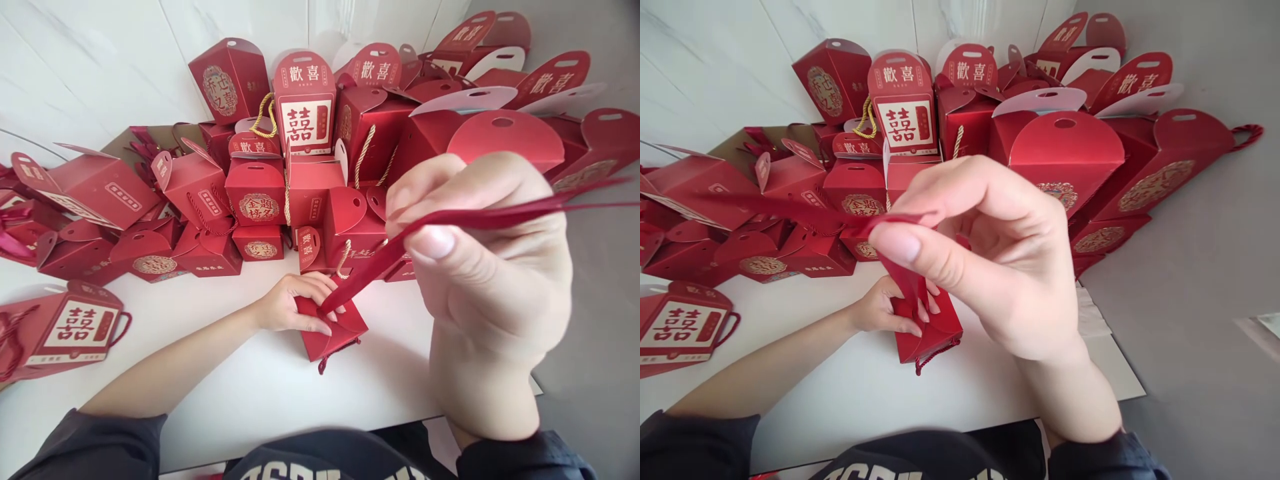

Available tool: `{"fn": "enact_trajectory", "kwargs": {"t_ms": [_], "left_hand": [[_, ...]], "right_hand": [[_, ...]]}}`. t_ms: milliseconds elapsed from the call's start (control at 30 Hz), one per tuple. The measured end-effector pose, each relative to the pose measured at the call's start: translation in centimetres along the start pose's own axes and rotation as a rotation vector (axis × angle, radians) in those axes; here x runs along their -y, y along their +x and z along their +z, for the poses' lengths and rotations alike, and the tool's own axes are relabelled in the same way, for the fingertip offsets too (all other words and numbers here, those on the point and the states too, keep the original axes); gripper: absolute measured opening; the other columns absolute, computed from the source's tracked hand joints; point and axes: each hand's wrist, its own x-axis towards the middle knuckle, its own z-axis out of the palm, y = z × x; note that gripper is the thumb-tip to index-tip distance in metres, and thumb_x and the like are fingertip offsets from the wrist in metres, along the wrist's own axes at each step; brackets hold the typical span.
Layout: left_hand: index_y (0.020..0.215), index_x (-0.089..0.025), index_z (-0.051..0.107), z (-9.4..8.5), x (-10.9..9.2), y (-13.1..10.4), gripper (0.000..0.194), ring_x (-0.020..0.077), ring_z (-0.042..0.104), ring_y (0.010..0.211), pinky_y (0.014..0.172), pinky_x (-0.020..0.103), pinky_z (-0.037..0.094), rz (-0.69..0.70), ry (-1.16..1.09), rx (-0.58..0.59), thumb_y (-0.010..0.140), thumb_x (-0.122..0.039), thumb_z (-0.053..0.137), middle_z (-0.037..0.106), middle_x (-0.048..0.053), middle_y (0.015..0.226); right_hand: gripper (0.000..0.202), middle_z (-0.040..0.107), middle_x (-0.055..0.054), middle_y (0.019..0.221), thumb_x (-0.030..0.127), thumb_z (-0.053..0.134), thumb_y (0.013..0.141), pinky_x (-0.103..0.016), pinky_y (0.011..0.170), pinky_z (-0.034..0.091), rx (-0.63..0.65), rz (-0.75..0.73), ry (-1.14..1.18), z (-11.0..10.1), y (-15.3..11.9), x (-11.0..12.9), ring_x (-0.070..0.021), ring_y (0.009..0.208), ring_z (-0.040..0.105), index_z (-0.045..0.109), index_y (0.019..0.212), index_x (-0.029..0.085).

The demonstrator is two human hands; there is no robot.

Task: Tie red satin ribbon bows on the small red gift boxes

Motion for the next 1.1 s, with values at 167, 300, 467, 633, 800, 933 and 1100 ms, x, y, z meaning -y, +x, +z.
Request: {"fn": "enact_trajectory", "kwargs": {"t_ms": [167, 300, 467, 633, 800, 933, 1100], "left_hand": [[0.083, -0.020, 0.079, -0.5, 1.0, 0.0, 0.014, 0.0249, 0.070, 0.094, 0.093, 0.043, 0.056, -0.030, -0.080, -0.048, 0.070, -0.021, 0.083, 0.078, 0.011, 0.086], [0.075, -0.022, 0.080, -0.6, 0.6, 0.1, 0.007, 0.0252, 0.071, 0.090, 0.090, 0.043, 0.057, -0.040, -0.050, -0.019, 0.069, -0.022, 0.083, 0.078, 0.010, 0.079], [0.079, -0.022, 0.080, -0.9, 0.1, 0.3, 0.007, 0.0249, 0.070, 0.096, 0.094, 0.041, 0.055, -0.067, 0.010, 0.071, 0.072, -0.022, 0.082, 0.078, 0.011, 0.088], [0.082, -0.020, 0.078, -1.2, 0.7, 0.5, 0.025, 0.0272, 0.068, 0.100, 0.104, 0.047, 0.047, -0.043, 0.002, 0.112, 0.062, -0.031, 0.089, 0.077, 0.012, 0.094], [0.069, -0.016, 0.066, -0.9, 0.9, 0.2, 0.030, 0.0292, 0.066, 0.104, 0.102, 0.048, 0.047, -0.114, -0.122, 0.087, 0.060, -0.031, 0.090, 0.074, 0.013, 0.094], [0.085, -0.015, 0.065, -0.6, 0.5, -0.1, 0.037, 0.0278, 0.067, 0.100, 0.091, 0.043, 0.053, -0.221, -0.202, 0.096, 0.061, -0.031, 0.089, 0.070, 0.014, 0.106], [0.085, -0.016, 0.067, -0.9, 0.2, 0.0, 0.035, 0.0285, 0.066, 0.103, 0.095, 0.043, 0.052, -0.163, -0.097, 0.113, 0.061, -0.028, 0.089, 0.072, 0.013, 0.102]], "right_hand": [[0.019, 0.069, 0.004, 0.074, 0.009, 0.075, 0.075, -0.035, 0.067, 0.060, 0.016, 0.025, 0.028, -0.4, 0.2, 0.3, -0.0185, 0.070, 0.067, 0.070, 0.073, 0.028], [0.017, 0.066, 0.003, 0.069, 0.010, 0.078, 0.075, -0.035, 0.064, 0.059, 0.087, 0.056, -0.004, -0.4, 0.3, 0.6, -0.0185, 0.071, 0.067, 0.070, 0.069, 0.024], [0.016, 0.066, 0.004, 0.072, 0.010, 0.078, 0.075, -0.033, 0.061, 0.058, 0.077, 0.067, 0.008, -0.2, 0.1, 0.7, -0.0159, 0.066, 0.066, 0.069, 0.069, 0.023], [0.014, 0.069, 0.005, 0.085, 0.012, 0.077, 0.077, -0.031, 0.063, 0.059, 0.029, 0.087, -0.048, -0.3, -0.1, 1.0, -0.0145, 0.068, 0.066, 0.071, 0.072, 0.024], [0.015, 0.068, 0.004, 0.083, 0.013, 0.074, 0.081, -0.032, 0.065, 0.059, 0.001, 0.098, -0.134, -0.1, -0.3, 1.0, -0.0162, 0.070, 0.066, 0.071, 0.076, 0.026], [0.009, 0.068, 0.001, 0.083, 0.025, 0.077, 0.081, -0.036, 0.061, 0.058, 0.064, 0.137, -0.242, -0.4, 0.0, 0.4, -0.0188, 0.070, 0.065, 0.070, 0.076, 0.028], [0.009, 0.071, -0.001, 0.082, 0.033, 0.078, 0.079, -0.036, 0.054, 0.058, 0.245, 0.182, -0.250, -1.3, 0.2, 0.3, -0.0230, 0.070, 0.067, 0.069, 0.078, 0.032]]}}
